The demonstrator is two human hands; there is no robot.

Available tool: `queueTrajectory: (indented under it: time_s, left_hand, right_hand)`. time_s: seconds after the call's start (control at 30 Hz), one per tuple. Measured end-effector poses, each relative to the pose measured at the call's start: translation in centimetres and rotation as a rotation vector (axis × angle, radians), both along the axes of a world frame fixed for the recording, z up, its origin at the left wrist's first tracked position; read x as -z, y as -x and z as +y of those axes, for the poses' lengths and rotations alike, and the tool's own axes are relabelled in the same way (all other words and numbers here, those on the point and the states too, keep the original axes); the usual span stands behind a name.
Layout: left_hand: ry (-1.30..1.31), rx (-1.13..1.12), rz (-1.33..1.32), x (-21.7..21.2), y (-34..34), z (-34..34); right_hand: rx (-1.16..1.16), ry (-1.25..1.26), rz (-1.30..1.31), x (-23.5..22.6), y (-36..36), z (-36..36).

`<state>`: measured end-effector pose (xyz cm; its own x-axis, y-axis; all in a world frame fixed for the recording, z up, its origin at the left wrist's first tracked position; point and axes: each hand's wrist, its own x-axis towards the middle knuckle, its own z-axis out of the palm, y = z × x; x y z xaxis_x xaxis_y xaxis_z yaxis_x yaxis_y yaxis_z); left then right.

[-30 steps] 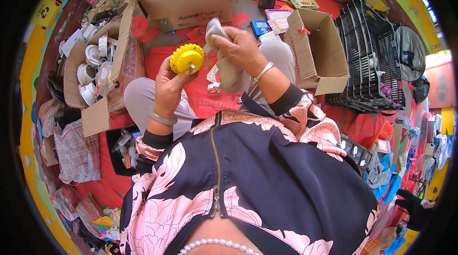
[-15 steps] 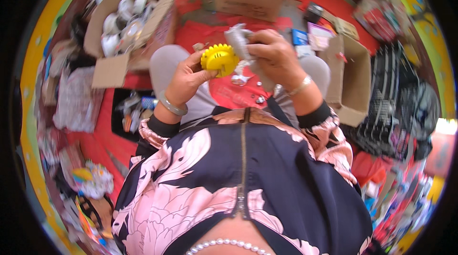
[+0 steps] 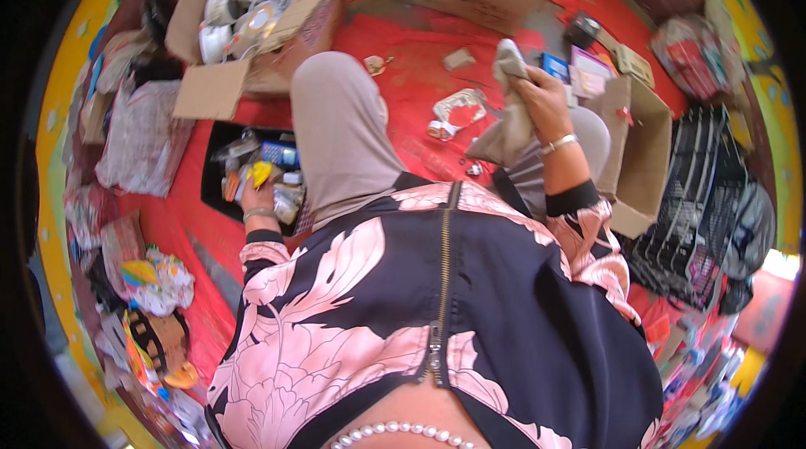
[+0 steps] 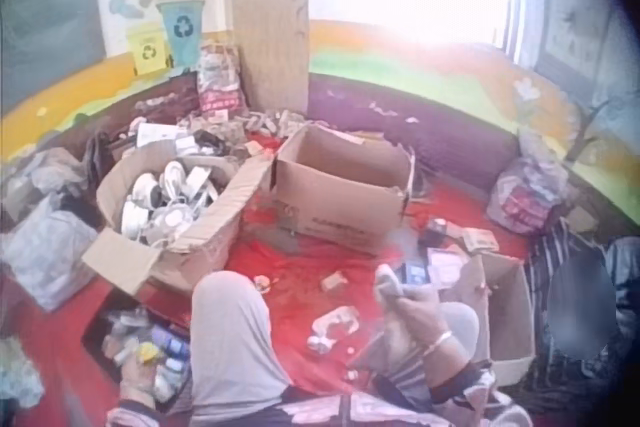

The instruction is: The person cleans several items by hand with a cloth, including a plastic casing, a small yellow gear, a white box, and a metallic component.

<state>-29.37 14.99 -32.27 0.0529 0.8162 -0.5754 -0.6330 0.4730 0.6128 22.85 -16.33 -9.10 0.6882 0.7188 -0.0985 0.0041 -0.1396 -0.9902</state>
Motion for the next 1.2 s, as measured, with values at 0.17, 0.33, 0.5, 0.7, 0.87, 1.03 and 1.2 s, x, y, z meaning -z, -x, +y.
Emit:
queueTrajectory:
  time_s: [0.17,0.33,0.5,0.7,0.87,1.03,1.2]
  left_hand:
    - [-0.285,-0.116,0.654,-7.2,-5.7,2.4]
    - [-0.956,0.133,0.892,-25.4,-18.9,0.0]
    - [-1.506,0.704,0.711,-30.2,-35.4,-0.3]
    - [-1.620,1.513,0.904,-18.2,-51.8,0.0]
    - [-1.273,1.842,1.349,-2.6,-58.7,-0.2]
    - [-1.051,1.777,1.518,8.4,-62.0,-1.9]
    - [-1.300,1.594,1.564,12.2,-64.4,-2.7]
  right_hand:
    - [0.204,-0.147,0.225,-0.1,-2.0,-0.7]
    - [0.340,-0.347,0.429,0.0,-5.3,-0.8]
    - [0.462,-0.538,0.628,1.8,-8.7,-1.5]
    - [0.510,-0.462,0.654,1.2,-8.6,-2.3]
    - [0.512,-0.315,0.683,-0.9,-6.7,-2.4]
    - [0.606,-0.238,0.845,-1.8,-7.6,-1.5]
    - [0.696,-0.117,0.920,-2.4,-9.3,-1.1]
